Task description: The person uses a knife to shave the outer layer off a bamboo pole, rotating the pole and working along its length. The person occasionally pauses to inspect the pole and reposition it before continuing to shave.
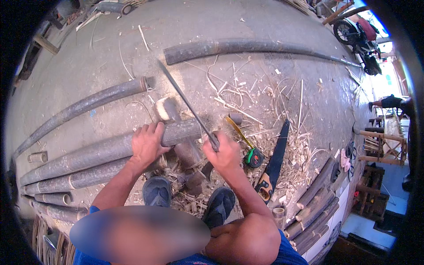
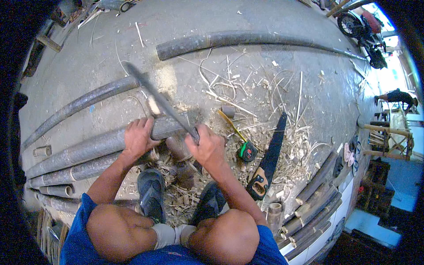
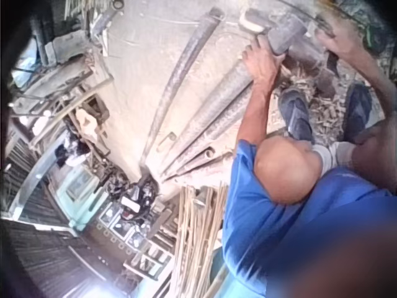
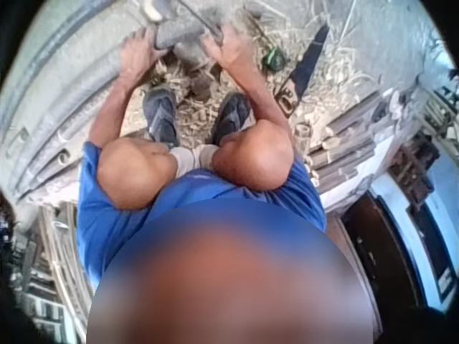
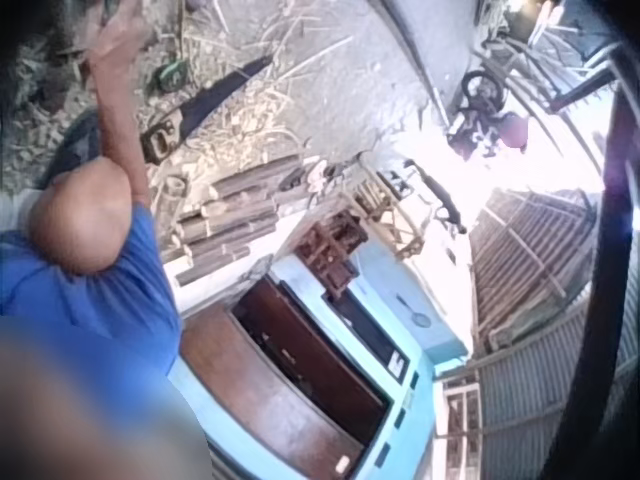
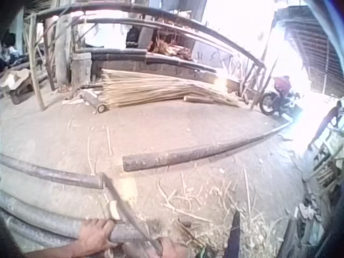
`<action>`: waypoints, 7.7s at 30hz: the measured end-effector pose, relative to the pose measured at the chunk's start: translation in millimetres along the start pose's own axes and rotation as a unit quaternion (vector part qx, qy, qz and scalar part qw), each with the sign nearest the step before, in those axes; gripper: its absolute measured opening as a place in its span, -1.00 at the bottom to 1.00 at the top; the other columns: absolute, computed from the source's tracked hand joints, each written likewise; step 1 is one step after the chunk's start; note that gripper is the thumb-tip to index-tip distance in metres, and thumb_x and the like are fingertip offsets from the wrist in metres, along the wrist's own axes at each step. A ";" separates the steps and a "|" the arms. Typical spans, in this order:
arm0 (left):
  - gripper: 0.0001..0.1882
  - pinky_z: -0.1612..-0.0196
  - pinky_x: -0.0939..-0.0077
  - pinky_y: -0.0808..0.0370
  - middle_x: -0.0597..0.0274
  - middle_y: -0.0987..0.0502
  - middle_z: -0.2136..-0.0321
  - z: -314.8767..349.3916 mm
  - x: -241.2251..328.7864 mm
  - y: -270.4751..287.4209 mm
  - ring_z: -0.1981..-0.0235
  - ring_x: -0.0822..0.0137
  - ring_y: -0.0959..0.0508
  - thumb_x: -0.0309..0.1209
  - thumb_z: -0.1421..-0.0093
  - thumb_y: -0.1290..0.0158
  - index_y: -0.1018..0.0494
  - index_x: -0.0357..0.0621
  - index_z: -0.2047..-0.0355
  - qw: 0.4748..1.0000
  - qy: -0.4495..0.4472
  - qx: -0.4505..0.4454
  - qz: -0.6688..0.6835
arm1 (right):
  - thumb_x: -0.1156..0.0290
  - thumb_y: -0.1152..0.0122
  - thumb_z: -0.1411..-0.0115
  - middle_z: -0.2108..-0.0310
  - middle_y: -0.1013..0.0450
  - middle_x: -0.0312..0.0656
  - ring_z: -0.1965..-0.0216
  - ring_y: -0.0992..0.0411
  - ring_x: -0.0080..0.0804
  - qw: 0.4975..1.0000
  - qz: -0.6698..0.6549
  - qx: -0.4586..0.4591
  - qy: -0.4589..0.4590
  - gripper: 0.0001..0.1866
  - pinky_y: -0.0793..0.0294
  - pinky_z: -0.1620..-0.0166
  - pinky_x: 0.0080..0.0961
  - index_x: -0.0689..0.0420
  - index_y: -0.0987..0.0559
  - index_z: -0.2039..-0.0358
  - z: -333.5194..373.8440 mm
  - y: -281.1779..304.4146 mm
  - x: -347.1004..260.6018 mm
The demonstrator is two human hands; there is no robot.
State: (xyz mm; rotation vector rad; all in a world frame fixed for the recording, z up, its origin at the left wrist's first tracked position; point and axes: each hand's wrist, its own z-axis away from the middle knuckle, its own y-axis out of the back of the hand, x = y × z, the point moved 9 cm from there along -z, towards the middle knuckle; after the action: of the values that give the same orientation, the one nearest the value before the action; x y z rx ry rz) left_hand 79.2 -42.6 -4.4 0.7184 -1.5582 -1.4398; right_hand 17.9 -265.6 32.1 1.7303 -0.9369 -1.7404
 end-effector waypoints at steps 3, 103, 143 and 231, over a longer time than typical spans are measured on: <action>-0.16 -0.01 0.09 -0.53 0.13 -0.56 0.12 1.6 -0.4 0.7 0.06 0.03 -0.59 -0.07 0.22 -0.51 -0.42 -0.09 -0.06 1.000 0.001 0.018 0.002 | 0.22 -0.37 -0.17 0.45 -0.59 0.16 0.43 -0.61 0.17 0.980 0.156 -0.107 -0.061 -0.68 -0.56 0.37 -0.02 0.24 -0.58 0.28 -4.5 -25.4 18.2; 0.03 -0.19 0.00 -0.49 -0.36 -0.56 -0.06 121.0 -232.5 28.3 -0.09 -0.26 -0.56 0.13 0.12 -0.46 -0.44 -0.35 -0.22 0.989 0.078 -0.126 -0.013 | -0.05 -0.34 -0.20 -0.12 -0.37 0.12 -0.20 -0.36 0.15 0.940 0.268 0.151 -0.150 -0.25 -0.42 -0.18 0.01 0.14 -0.42 -0.26 135.0 69.4 185.8; -0.10 -0.01 0.04 -0.52 -0.12 -0.68 0.18 7.4 -62.3 4.6 0.05 -0.14 -0.65 0.29 0.17 -0.39 -0.56 -0.16 0.00 0.980 0.081 -0.153 0.098 | 0.03 -0.39 -0.22 0.22 -0.61 0.10 0.16 -0.59 0.06 0.925 -0.108 0.007 -0.365 -0.46 -0.54 0.08 -0.10 0.20 -0.55 -0.01 258.6 20.7 169.0; -0.02 -0.03 0.07 -0.55 -0.09 -0.66 0.11 -0.2 -36.9 -0.1 0.02 -0.12 -0.65 0.18 0.23 -0.45 -0.49 -0.04 -0.17 0.987 0.051 -0.139 0.068 | 0.10 0.00 -0.48 0.64 -0.43 -0.24 0.67 -0.45 -0.44 0.898 -0.308 0.112 -0.293 -0.61 -0.46 0.53 -0.35 0.20 -0.46 0.28 15.3 52.2 180.8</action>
State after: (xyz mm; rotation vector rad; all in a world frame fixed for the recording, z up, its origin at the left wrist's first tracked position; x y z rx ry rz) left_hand 96.1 -10.7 -12.3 0.5004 -1.2705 -1.4573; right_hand -13.8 -435.2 -44.5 1.7965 -0.8982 -2.7735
